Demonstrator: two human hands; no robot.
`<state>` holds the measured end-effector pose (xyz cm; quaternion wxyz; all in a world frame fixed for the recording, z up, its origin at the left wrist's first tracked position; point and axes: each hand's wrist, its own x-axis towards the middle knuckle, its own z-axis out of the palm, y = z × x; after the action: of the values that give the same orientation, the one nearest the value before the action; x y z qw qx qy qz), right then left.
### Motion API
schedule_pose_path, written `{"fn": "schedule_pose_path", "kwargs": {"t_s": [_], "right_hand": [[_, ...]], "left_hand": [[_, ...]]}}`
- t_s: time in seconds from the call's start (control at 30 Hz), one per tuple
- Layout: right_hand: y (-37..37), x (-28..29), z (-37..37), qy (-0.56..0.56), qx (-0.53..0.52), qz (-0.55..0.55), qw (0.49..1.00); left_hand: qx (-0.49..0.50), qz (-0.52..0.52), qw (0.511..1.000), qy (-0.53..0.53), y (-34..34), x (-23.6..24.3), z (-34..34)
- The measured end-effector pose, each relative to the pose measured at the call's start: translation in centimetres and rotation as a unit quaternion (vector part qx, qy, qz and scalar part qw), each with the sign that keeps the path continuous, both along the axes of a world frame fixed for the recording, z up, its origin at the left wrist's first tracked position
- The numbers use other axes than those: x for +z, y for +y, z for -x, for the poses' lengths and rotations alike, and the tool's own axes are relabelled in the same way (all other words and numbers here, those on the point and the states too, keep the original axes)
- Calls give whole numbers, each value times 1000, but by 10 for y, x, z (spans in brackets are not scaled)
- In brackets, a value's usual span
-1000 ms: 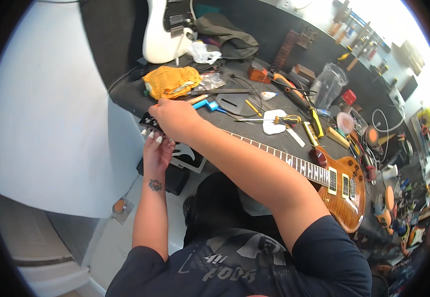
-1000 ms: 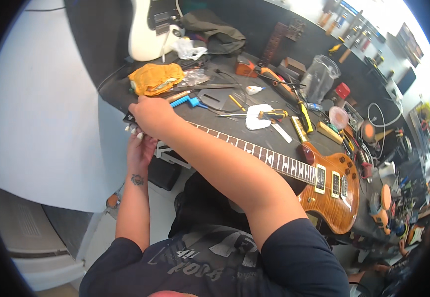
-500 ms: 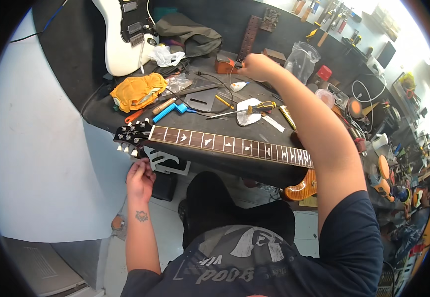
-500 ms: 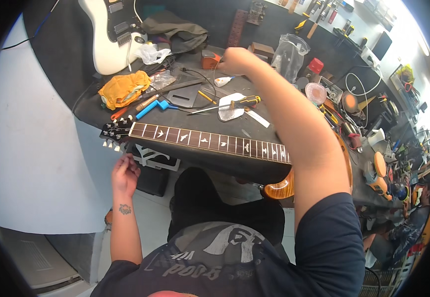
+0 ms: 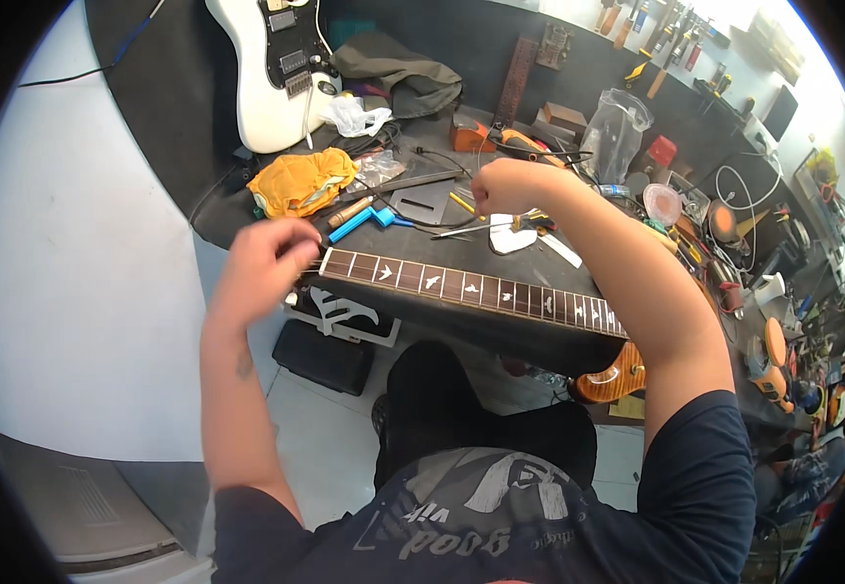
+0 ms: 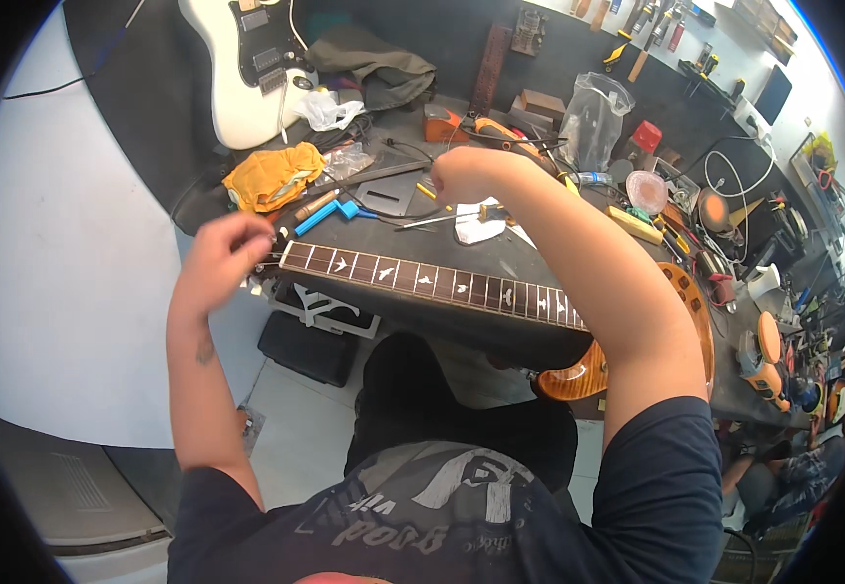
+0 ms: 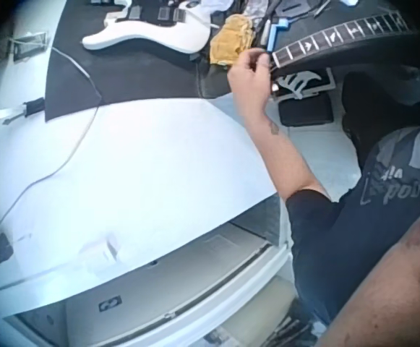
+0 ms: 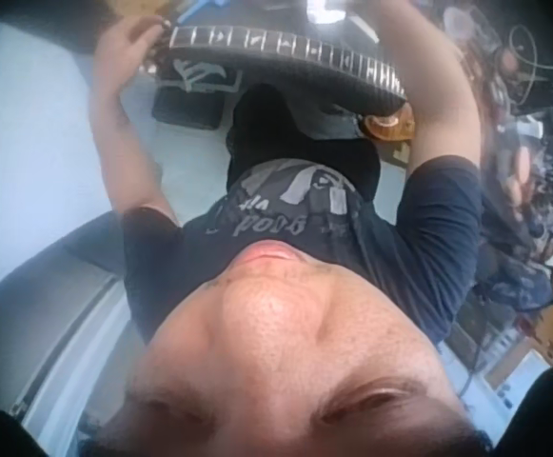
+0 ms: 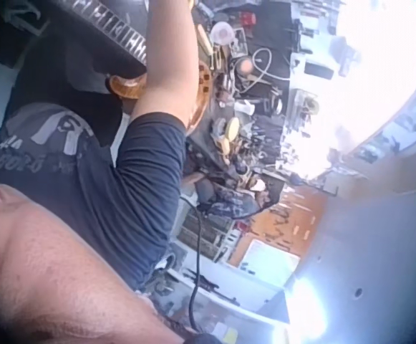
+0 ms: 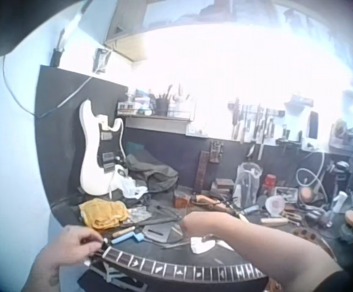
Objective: The person installs strings on an electric guitar, threading them along the fretboard into the headstock tuning pegs, and tightens a peg using a string winder.
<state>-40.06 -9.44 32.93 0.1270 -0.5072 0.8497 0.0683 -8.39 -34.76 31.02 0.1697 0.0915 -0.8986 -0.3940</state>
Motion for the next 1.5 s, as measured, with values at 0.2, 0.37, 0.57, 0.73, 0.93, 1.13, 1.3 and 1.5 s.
{"fn": "schedule_pose_path", "kwargs": {"t_s": [0.2,0.37,0.57,0.73,0.93,1.13,1.3,1.5], "right_hand": [[16,16,-33,-26,0,-75,997],[81,94,-39,-28,-109,8,994],[219,147,44,-9,-259,249,933],[294,134,58,-53,-286,271,918],[334,116,44,-51,-328,285,899],[373,124,23,-68,-351,330,874],[423,105,36,-36,-371,323,870],[464,95,-6,-2,-350,391,852]], "left_hand": [[162,321,930,82,-92,-53,108],[117,241,963,-37,-150,-61,125],[232,184,946,133,-178,-42,108],[291,203,914,194,-194,-37,79],[275,307,896,162,-177,-52,84],[200,268,941,57,-187,-81,101],[187,49,981,-8,-198,-71,79],[145,-58,980,123,-126,-37,-1]]}}
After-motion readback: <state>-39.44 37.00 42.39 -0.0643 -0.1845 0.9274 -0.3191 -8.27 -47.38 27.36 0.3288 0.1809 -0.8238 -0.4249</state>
